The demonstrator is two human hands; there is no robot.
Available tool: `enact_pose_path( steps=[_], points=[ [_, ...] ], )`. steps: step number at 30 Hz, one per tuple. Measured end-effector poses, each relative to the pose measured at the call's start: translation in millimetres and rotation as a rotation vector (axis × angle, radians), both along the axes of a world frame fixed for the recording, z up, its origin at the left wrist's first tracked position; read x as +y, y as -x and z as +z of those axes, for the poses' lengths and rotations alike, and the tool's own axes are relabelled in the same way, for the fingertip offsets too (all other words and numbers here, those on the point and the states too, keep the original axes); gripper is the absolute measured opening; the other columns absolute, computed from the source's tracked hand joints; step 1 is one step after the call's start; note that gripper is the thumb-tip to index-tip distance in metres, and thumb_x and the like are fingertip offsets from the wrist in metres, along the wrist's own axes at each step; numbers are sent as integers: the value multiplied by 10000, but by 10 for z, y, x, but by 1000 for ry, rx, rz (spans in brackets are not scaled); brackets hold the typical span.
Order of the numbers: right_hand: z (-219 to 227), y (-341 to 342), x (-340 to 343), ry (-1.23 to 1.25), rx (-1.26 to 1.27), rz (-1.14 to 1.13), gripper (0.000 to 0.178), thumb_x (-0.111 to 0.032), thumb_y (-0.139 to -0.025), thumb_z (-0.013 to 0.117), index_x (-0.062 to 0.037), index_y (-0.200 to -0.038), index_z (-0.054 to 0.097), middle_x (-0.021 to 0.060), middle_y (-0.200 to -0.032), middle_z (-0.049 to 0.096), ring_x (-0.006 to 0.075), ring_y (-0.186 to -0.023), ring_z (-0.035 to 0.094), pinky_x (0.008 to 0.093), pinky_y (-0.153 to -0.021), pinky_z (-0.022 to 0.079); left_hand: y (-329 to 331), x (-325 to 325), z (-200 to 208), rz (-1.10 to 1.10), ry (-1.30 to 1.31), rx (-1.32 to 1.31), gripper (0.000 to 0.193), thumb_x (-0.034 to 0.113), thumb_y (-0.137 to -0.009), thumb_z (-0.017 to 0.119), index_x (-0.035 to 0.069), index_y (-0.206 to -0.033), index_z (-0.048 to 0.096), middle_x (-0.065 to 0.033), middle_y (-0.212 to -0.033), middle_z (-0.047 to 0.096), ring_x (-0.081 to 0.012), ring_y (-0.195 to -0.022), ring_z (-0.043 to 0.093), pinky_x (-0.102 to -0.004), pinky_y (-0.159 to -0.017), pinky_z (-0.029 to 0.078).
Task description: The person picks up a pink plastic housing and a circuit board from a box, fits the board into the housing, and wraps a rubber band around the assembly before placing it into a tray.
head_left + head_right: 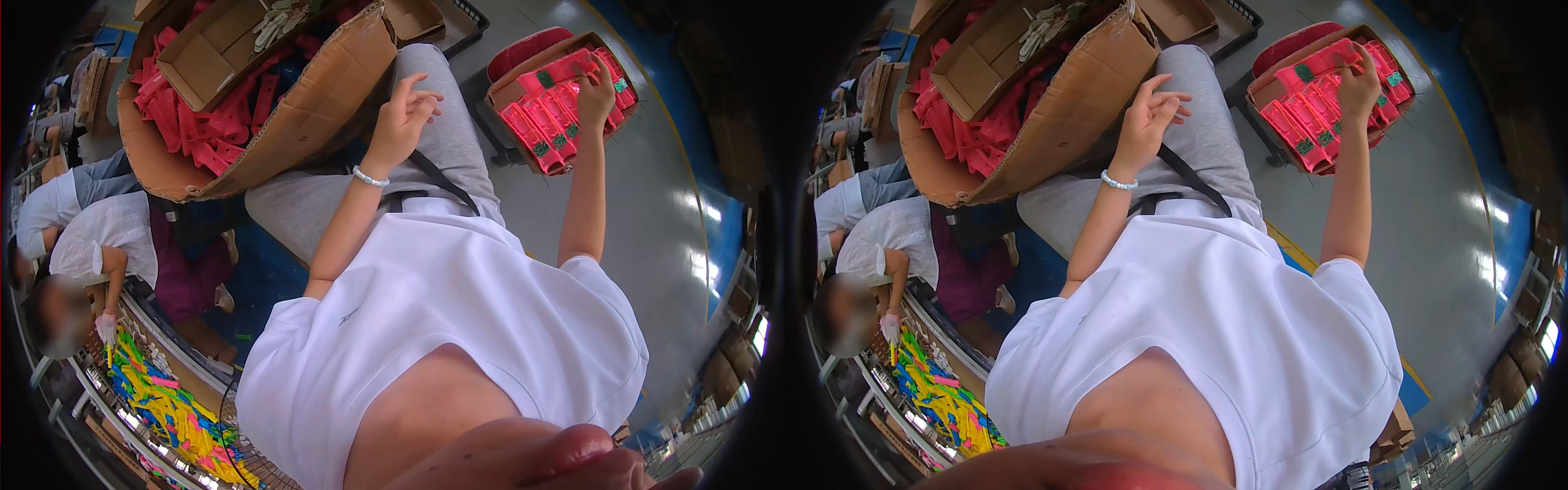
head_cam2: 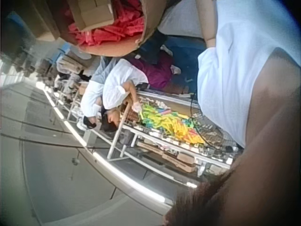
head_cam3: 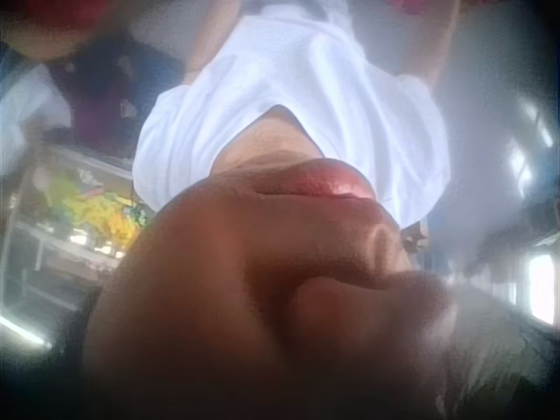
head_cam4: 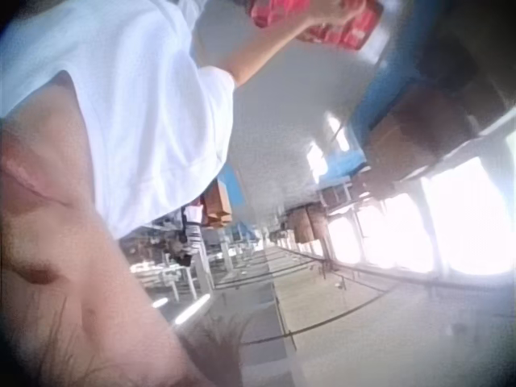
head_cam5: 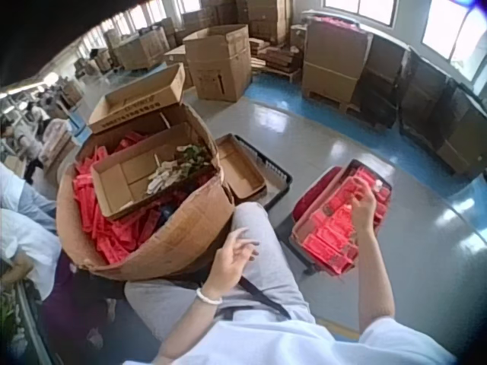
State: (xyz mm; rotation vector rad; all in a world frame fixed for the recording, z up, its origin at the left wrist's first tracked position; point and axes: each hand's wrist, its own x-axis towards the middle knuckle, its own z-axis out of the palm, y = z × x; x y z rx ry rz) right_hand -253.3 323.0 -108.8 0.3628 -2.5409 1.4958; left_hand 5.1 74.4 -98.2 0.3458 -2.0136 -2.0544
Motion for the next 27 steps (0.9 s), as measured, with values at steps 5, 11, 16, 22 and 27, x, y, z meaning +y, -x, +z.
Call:
enact_pose_path(
  steps=[5, 11, 16, 22, 27],
  points=[
    [-445, 364, 99, -514, 157, 145, 425, -257, -825, 741, -59, -1185, 634, 141, -1062, 686, 305, -975, 634, 397, -876, 483, -218, -227, -56, 70, -60, -55, 363, 137, -986, 534, -9, -1309, 456, -142, -1094, 672, -179, -909, 664, -288, -790, 535],
    [-786, 746, 225, -987, 293, 481, 542, -357, -803, 725, -73, -1246, 598, 127, -1162, 644, 355, -1030, 569, 445, -936, 418, -692, -548, 578, -105, -56, -9, 309, 70, -968, 534, 2, -1269, 537, -125, -1088, 664, -173, -915, 634, -281, -794, 509],
    [-710, 723, 1, -1067, 311, 608, 549, -181, -783, 712, -117, -1307, 560, 96, -1174, 650, 306, -1054, 593, 419, -961, 400, -1186, -1234, 1371, -29, 118, -78, 313, 40, -940, 528, 10, -1248, 571, -106, -1049, 672, -154, -903, 628, -275, -794, 502],
    [-197, 788, -670, -872, 389, 455, 315, -103, -857, 616, -46, -1164, 653, 120, -1126, 672, 320, -1079, 584, 427, -986, 391, -1126, -2770, 809, -200, 1265, -397, 281, 32, -834, 500, -13, -1061, 660, -170, -951, 681, -323, -858, 655, -394, -781, 521],
    [556, 299, -1695, -647, 583, 634, 234, -127, -886, 640, -45, -1103, 675, 117, -1076, 676, 316, -1077, 577, 409, -946, 457, -278, -2784, -263, -565, 1112, -687, 517, 85, -822, 582, -16, -1322, 497, -226, -1276, 564, -388, -1182, 529, -429, -1012, 431]
  ],
)
